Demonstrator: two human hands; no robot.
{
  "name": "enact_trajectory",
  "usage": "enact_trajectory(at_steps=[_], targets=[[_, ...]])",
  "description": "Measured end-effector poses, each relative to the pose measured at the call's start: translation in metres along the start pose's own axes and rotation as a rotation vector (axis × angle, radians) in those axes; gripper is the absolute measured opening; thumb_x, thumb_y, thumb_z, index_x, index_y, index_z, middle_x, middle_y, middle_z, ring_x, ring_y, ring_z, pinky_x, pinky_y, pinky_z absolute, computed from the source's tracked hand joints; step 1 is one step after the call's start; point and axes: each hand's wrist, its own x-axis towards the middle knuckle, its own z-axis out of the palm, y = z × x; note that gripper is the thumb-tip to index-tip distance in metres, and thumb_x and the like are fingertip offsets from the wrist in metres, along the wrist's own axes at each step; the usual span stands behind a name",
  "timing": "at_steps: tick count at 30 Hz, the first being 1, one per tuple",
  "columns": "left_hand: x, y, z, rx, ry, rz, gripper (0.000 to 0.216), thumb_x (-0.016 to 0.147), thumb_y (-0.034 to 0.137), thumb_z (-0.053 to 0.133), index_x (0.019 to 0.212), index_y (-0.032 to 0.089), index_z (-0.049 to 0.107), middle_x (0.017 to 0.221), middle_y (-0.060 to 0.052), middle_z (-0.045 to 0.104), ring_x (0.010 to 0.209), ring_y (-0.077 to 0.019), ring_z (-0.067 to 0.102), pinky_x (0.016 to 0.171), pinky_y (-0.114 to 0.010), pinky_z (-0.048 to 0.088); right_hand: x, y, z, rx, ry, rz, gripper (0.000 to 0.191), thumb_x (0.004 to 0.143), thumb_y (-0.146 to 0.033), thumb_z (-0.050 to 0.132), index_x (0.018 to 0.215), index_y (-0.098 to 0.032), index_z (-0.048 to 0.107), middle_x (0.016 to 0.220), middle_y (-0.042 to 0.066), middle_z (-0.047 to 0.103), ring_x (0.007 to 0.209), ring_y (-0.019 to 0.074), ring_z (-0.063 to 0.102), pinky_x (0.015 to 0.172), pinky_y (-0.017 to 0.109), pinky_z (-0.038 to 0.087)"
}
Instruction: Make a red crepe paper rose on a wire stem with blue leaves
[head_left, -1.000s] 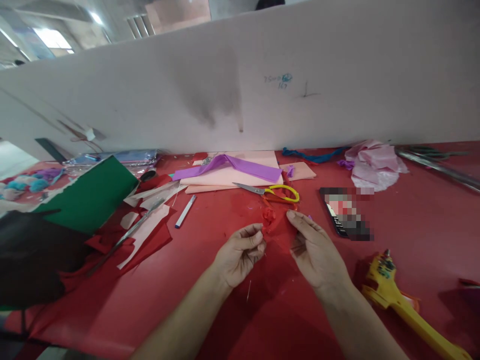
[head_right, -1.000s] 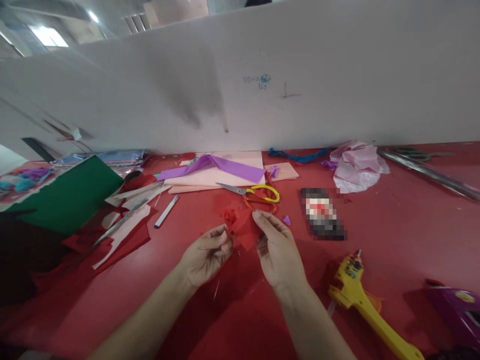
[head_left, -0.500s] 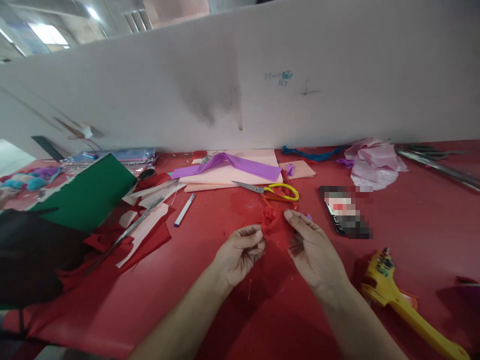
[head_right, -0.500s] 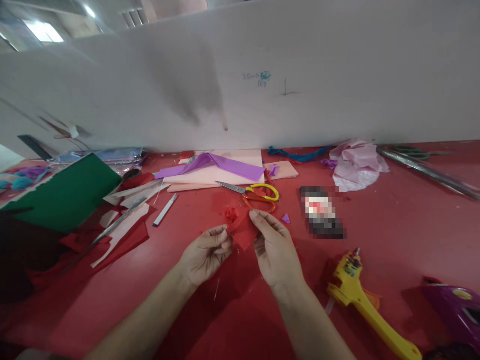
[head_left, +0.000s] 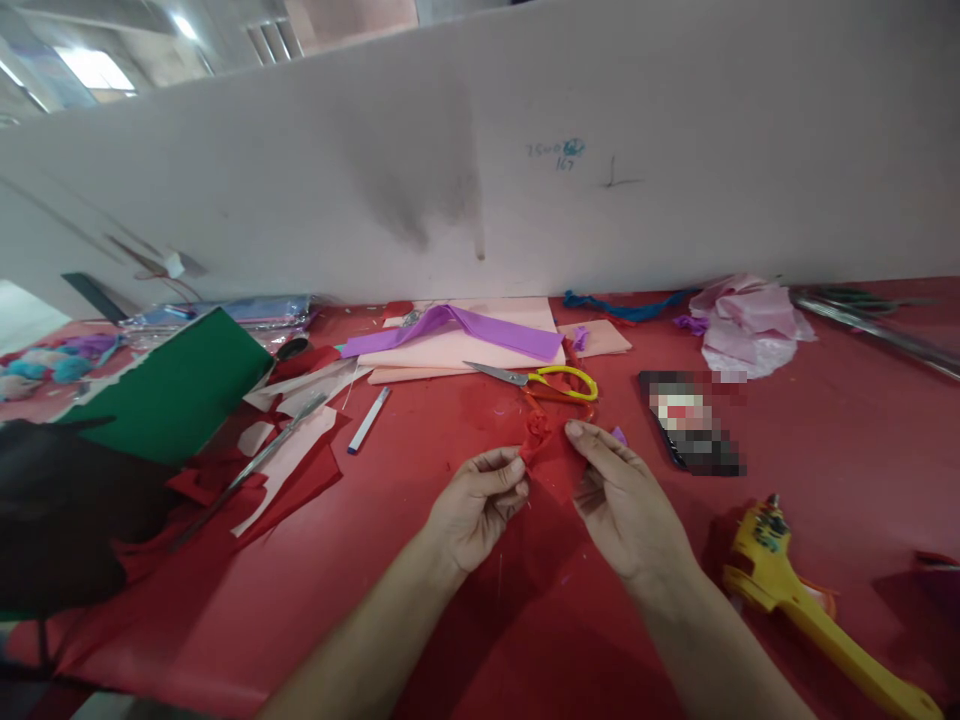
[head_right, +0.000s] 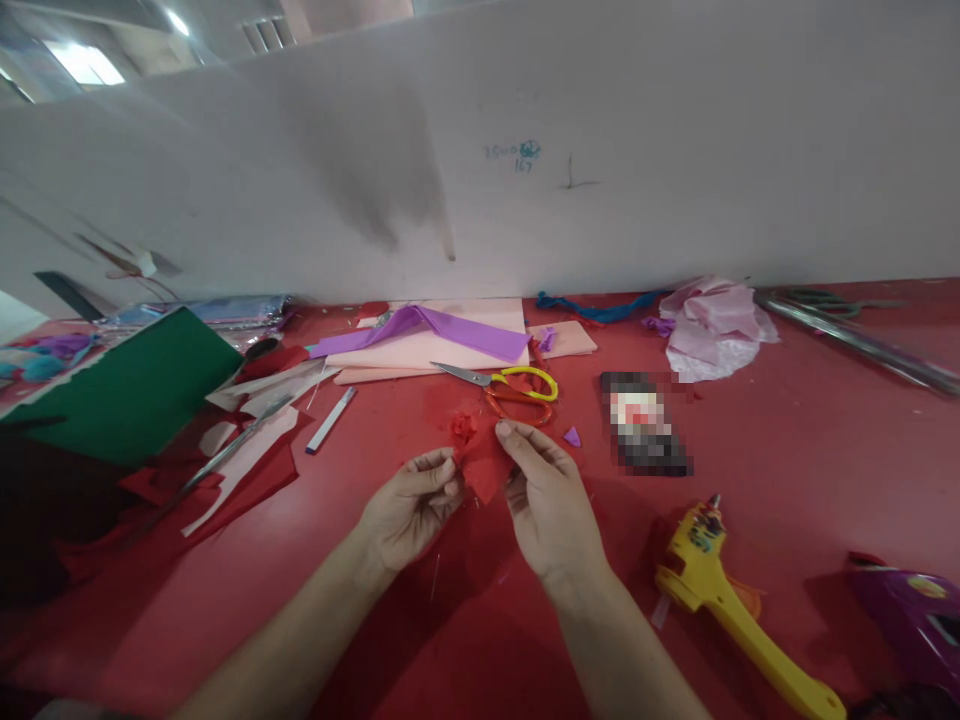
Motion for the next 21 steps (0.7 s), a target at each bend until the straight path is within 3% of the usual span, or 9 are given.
enact_trajectory(at_steps=[14,18,21], targets=[[-0.0007,0.0001,0.0007,0.006,0.026,0.027,0.022,0.052,0.01,0.083,0.069,0.009,0.069,0.057,0.001,0.06,0.047,-0.0032,0.055,0.047,-0.011,0.044,-0.0012,0.0015,-0.0003,0.027,-0.033,0.026,0.016,0.061,-0.02,0.082,0.074,-0.021,0.072,0.073,-0.004,0.074,0.064,0.0097,0.066,0.059,0.017,0.053],[-0.0008,0.0007,0.0002,0.04,0.019,0.052,0.019,0.055,0.012,0.082,0.068,0.009,0.067,0.055,0.001,0.058,0.047,-0.0026,0.052,0.044,-0.011,0.04,-0.0013,0.003,-0.001,0.01,-0.041,0.033,0.012,0.069,-0.031,0.076,0.073,-0.023,0.069,0.071,-0.004,0.071,0.06,0.0107,0.062,0.051,0.019,0.047],[-0.0015,0.0007,0.0013,0.068,0.024,0.08,0.021,0.055,0.013,0.082,0.068,0.01,0.066,0.055,0.002,0.057,0.046,-0.0028,0.05,0.044,-0.012,0.039,-0.0033,0.0046,-0.002,-0.118,-0.064,-0.054,0.016,0.071,-0.036,0.074,0.072,-0.022,0.068,0.067,-0.003,0.067,0.055,0.0105,0.056,0.048,0.02,0.043]])
